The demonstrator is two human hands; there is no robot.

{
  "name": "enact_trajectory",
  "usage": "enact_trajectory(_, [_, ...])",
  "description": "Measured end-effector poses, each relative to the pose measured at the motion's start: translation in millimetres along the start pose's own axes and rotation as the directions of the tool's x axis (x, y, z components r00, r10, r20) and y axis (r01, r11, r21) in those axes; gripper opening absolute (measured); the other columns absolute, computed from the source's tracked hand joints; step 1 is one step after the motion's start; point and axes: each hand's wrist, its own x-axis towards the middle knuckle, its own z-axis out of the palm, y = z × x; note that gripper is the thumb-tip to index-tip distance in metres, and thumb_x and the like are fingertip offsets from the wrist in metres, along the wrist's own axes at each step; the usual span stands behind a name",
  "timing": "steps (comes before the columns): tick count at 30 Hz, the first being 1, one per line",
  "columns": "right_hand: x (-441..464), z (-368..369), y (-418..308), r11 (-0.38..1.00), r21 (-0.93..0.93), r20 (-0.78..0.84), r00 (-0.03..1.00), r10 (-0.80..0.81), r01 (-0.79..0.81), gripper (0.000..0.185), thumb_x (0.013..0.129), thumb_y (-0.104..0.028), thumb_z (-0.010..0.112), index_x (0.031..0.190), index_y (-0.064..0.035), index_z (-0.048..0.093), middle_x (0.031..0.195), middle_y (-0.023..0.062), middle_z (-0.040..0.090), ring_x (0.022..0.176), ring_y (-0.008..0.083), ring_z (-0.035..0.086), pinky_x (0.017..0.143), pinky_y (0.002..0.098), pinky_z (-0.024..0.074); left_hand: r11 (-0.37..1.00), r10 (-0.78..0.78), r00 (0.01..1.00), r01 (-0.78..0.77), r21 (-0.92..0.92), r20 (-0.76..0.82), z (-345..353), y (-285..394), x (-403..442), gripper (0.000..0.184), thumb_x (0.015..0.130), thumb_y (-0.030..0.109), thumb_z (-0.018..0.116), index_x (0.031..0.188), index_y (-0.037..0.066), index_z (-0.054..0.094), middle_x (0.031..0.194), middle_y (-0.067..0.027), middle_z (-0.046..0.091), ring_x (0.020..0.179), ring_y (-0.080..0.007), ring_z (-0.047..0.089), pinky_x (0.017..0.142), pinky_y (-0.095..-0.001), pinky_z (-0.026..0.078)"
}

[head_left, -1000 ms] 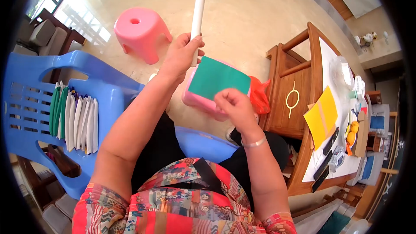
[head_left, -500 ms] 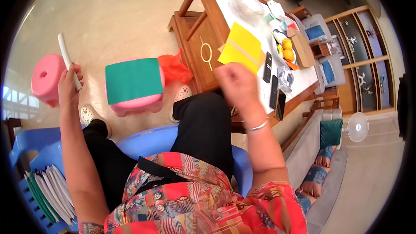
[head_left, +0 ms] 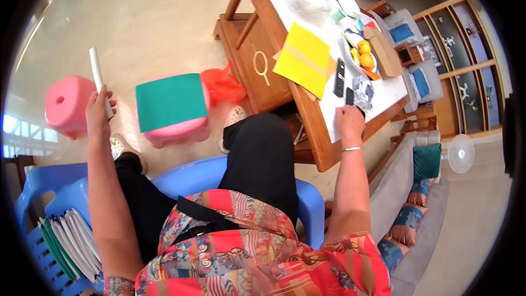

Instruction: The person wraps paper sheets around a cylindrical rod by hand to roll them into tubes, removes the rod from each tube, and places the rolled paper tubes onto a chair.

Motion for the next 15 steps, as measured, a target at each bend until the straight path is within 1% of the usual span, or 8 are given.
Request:
enact_trajectory(2, [5.0,-3.6,0.4,0.998,-0.041,0.073,0.996,0.049,-0.046,0.031,0.091,-0.037,0.067,0.095,-0.0089,0.080,0.099,0.0200,0.075,0.092,0.0380,0.072,0.081,0.0484,0.0575,1.000,0.030,1.000,-0.030,0.002,0.000,-2.2,-1.7,2.0,0.022,0.102,0.030,0.064,0.104,0.009,0.060,0.090,-0.0012,0.063,0.067,-0.0099,0.062,0.052,-0.0243,0.049])
enact_trajectory(6, [3.2,-18.2,-1.6,0.995,0.020,0.155,0.983,0.097,-0.101,0.045,0.090,-0.048,0.067,0.102,-0.0068,0.079,0.104,0.0209,0.075,0.098,0.0367,0.072,0.085,0.0485,0.0561,0.998,0.061,0.998,-0.060,0.030,-0.030,-1.3,2.5,2.7,0.027,0.101,0.029,0.064,0.110,0.004,0.062,0.091,-0.0046,0.064,0.067,-0.0122,0.063,0.052,-0.0253,0.049])
enact_trajectory(8, [-0.9,-30.4,-11.7,0.994,-0.054,0.130,0.986,0.106,-0.100,0.053,0.090,-0.055,0.067,0.110,-0.0062,0.077,0.104,0.0187,0.075,0.099,0.0350,0.072,0.087,0.0473,0.0557,0.998,0.056,0.996,-0.054,0.037,-0.063,3.6,9.1,-3.1,0.027,0.101,0.033,0.066,0.104,0.006,0.065,0.087,-0.0022,0.065,0.067,-0.0114,0.063,0.054,-0.0263,0.050])
enact_trajectory(10, [-7.6,-44.7,-31.0,0.989,0.062,-0.064,0.989,0.135,-0.131,0.055,0.092,-0.054,0.066,0.117,-0.0066,0.075,0.102,0.0156,0.075,0.095,0.0333,0.072,0.084,0.0453,0.0554,0.998,0.027,0.998,-0.024,0.051,-0.063,6.9,14.2,-7.7,0.030,0.100,0.035,0.067,0.106,0.006,0.065,0.089,-0.0027,0.066,0.068,-0.0118,0.063,0.056,-0.0272,0.050])
enact_trajectory(11, [-10.6,-56.0,-43.3,0.994,0.103,-0.160,0.985,0.064,-0.047,0.043,0.096,-0.044,0.065,0.111,-0.0050,0.075,0.093,0.0135,0.074,0.086,0.0304,0.071,0.077,0.0429,0.0548,0.998,0.031,0.998,-0.028,0.060,-0.056,8.6,16.4,-10.8,0.032,0.099,0.036,0.067,0.108,0.005,0.064,0.090,-0.0025,0.066,0.069,-0.0113,0.064,0.057,-0.0274,0.050])
enact_trajectory(12, [-9.4,-53.9,-49.5,0.943,0.287,-0.314,0.947,-0.072,0.167,0.031,0.100,-0.032,0.064,0.103,-0.0021,0.073,0.089,0.0136,0.073,0.080,0.0286,0.069,0.072,0.0404,0.0528,0.998,0.026,0.998,-0.022,0.066,-0.053,9.3,16.6,-10.6,0.032,0.099,0.036,0.067,0.109,0.005,0.064,0.091,-0.0024,0.066,0.070,-0.0111,0.064,0.057,-0.0273,0.050])
enact_trajectory(14, [-20.1,-80.0,-107.7,0.836,0.448,-0.302,0.934,-0.193,0.317,0.027,0.101,-0.026,0.062,0.096,-0.0004,0.069,0.085,0.0157,0.070,0.076,0.0288,0.067,0.069,0.0402,0.0513,0.996,0.015,0.999,-0.012,0.084,-0.031,13.8,15.8,-7.9,0.032,0.100,0.035,0.066,0.110,0.005,0.064,0.092,-0.0024,0.066,0.070,-0.0108,0.064,0.058,-0.0272,0.050])
enact_trajectory(15, [-27.8,-83.5,-141.1,0.793,0.529,-0.244,0.949,-0.200,0.303,0.027,0.102,-0.025,0.061,0.096,0.0000,0.068,0.086,0.0165,0.070,0.076,0.0292,0.067,0.070,0.0396,0.0507,0.996,0.019,0.999,-0.016,0.087,-0.033,16.9,16.2,-9.3,0.032,0.099,0.034,0.066,0.111,0.004,0.064,0.093,-0.0022,0.066,0.071,-0.0100,0.063,0.058,-0.0269,0.050])
